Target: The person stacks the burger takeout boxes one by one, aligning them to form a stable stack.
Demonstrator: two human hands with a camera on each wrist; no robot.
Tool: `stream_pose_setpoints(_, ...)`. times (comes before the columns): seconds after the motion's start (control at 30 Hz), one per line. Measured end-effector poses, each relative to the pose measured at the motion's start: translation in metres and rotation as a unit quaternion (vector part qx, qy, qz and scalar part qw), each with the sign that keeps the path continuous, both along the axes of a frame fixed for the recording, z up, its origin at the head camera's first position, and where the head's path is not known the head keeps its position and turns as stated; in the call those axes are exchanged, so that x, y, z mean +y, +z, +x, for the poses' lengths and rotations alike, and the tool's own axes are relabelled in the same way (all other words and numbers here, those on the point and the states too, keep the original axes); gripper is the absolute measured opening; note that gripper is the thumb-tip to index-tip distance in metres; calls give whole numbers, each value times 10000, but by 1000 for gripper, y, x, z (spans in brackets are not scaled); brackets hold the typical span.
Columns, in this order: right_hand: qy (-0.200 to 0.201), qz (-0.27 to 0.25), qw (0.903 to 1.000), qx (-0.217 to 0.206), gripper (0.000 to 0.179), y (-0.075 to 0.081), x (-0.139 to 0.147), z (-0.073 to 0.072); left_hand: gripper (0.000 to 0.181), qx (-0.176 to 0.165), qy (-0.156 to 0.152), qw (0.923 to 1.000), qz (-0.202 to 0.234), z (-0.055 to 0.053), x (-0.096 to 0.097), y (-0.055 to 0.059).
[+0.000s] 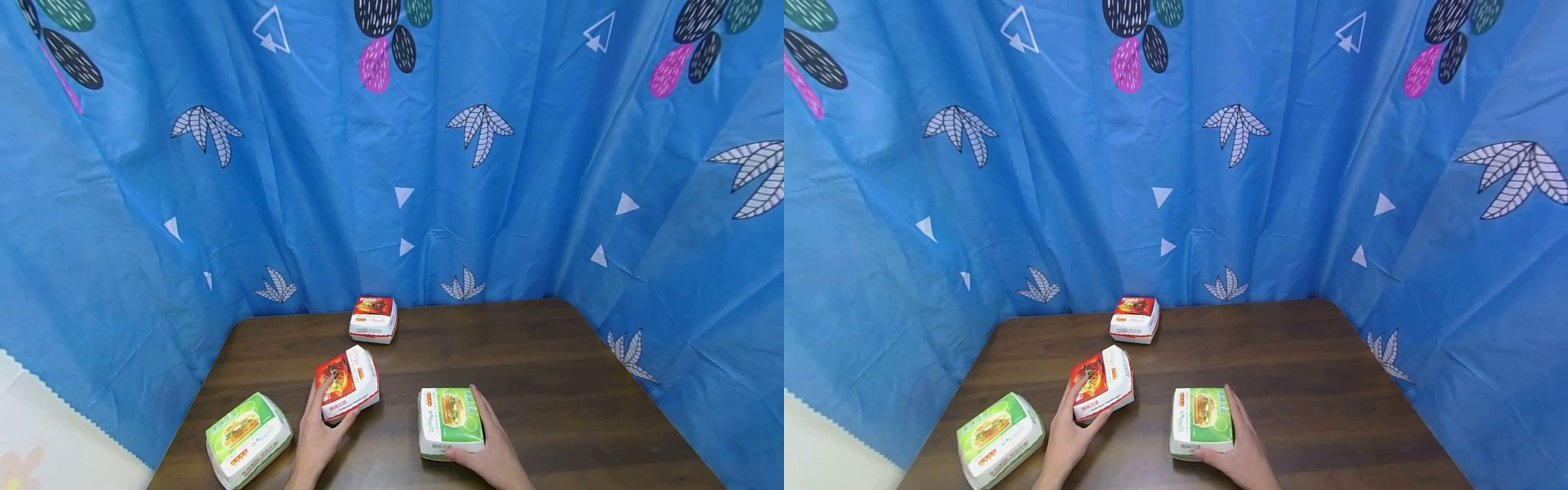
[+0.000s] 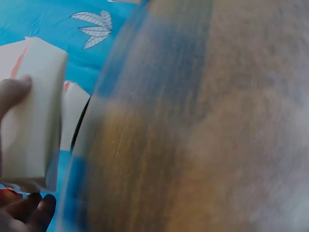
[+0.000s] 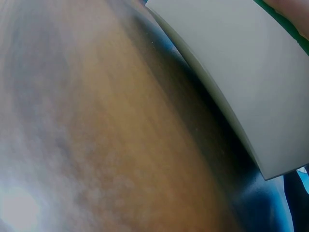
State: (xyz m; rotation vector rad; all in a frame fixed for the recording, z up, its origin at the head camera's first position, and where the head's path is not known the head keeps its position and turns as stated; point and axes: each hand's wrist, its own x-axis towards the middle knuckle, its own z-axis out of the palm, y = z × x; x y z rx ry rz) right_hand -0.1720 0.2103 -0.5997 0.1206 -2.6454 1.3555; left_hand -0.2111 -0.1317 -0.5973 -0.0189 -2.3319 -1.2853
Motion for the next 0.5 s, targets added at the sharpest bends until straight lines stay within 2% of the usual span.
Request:
stream_pose_setpoints(0.23,42,-84,10000,4,129,-1,1,0,87,-36,-312,9995,4,4,14,23)
stream_pose_setpoints(0.5,13,-60,10000,61,128,-1,0,0,87,127,-528,9985,-71,8,24,45)
